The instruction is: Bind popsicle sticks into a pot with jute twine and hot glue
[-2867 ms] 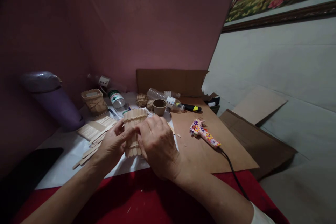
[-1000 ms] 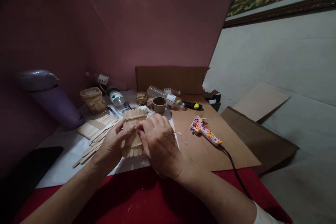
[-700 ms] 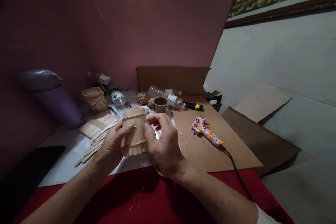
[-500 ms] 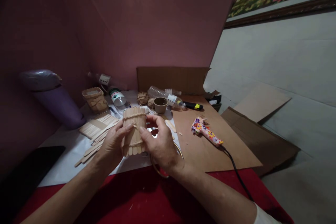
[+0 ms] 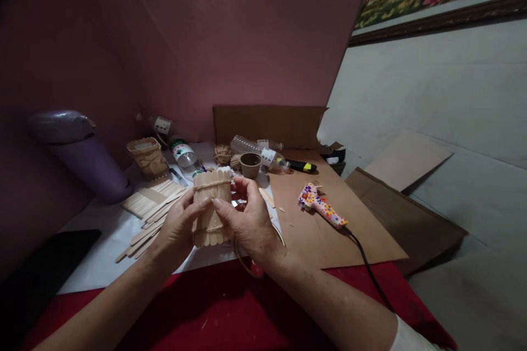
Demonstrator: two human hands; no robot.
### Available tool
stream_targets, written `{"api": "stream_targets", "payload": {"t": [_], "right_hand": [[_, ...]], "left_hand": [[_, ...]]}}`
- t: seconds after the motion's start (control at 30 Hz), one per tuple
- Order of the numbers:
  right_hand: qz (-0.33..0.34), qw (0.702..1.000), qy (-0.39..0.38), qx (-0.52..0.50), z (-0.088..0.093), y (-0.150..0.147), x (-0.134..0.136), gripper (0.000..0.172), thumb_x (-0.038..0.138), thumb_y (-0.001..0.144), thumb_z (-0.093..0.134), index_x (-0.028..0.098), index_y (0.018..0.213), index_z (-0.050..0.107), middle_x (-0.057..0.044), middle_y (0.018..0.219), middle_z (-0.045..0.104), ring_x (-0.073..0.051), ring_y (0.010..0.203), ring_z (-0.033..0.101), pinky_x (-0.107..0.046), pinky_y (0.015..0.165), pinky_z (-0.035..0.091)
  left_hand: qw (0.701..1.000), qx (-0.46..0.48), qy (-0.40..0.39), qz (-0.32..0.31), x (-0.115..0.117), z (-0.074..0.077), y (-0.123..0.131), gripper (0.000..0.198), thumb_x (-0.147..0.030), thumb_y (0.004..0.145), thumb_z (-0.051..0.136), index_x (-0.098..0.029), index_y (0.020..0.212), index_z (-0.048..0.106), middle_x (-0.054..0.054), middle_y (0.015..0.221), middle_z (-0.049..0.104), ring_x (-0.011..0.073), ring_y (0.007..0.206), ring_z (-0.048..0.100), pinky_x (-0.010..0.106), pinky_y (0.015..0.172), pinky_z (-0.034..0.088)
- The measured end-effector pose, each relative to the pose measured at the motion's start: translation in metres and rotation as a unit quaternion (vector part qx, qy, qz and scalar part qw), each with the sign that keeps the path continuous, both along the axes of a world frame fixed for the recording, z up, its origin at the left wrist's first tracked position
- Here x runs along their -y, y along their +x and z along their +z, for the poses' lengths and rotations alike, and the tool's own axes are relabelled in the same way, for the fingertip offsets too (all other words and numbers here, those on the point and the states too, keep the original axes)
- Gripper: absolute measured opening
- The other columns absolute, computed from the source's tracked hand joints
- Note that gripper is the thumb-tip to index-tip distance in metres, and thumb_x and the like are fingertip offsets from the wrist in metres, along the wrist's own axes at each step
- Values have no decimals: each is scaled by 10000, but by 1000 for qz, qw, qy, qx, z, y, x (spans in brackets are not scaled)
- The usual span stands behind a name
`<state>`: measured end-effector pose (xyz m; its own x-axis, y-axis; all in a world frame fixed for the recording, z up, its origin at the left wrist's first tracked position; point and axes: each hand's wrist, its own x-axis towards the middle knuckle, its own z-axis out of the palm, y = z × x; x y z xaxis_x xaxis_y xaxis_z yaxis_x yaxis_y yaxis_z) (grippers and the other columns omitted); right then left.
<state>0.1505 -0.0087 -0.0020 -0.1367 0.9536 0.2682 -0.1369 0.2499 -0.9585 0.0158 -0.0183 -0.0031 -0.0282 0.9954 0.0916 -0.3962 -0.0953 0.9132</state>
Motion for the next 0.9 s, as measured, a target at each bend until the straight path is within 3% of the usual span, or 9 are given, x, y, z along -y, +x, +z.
{"api": "stream_targets", "payload": {"t": [0.17,0.37,0.5,0.67,0.9], "right_hand": [[-7,1000,-4,-10,0,-2,0,490,409,743,722,197,1135,520,-118,1137,626,-247,1032,616,-390,828,527],[24,1000,13,-14,-2,3,1,475,428,801,679,196,1184,519,-121,1183,618,-240,1060,613,-405,909,504],[32,999,2,-35,-3,5,2,430,425,830,656,205,1177,530,-118,1231,605,-241,1141,584,-418,989,462],[9,999,4,-33,-4,2,1,431,414,805,679,209,1155,532,-114,1188,620,-246,1126,586,-419,964,473],[-2,997,-56,-50,-6,3,-2,615,421,728,748,206,1220,449,-137,1215,603,-269,1139,579,-459,978,457]], "left_hand": [[1000,7,-9,-4,3,5,3,514,-357,687,779,-174,1148,644,77,982,729,243,896,683,329,817,528],[997,61,-22,-46,9,14,4,495,-317,788,682,-173,1252,587,86,1082,709,239,970,666,310,824,519],[996,68,-29,-47,10,13,4,489,-307,817,647,-180,1283,571,82,1092,709,240,984,664,312,832,516],[995,70,-37,-56,9,12,4,535,-327,809,643,-165,1310,552,97,1066,716,261,978,671,339,841,514],[993,75,-45,-83,10,12,6,524,-327,802,644,-155,1288,557,111,1083,710,269,986,671,349,822,523]]}}
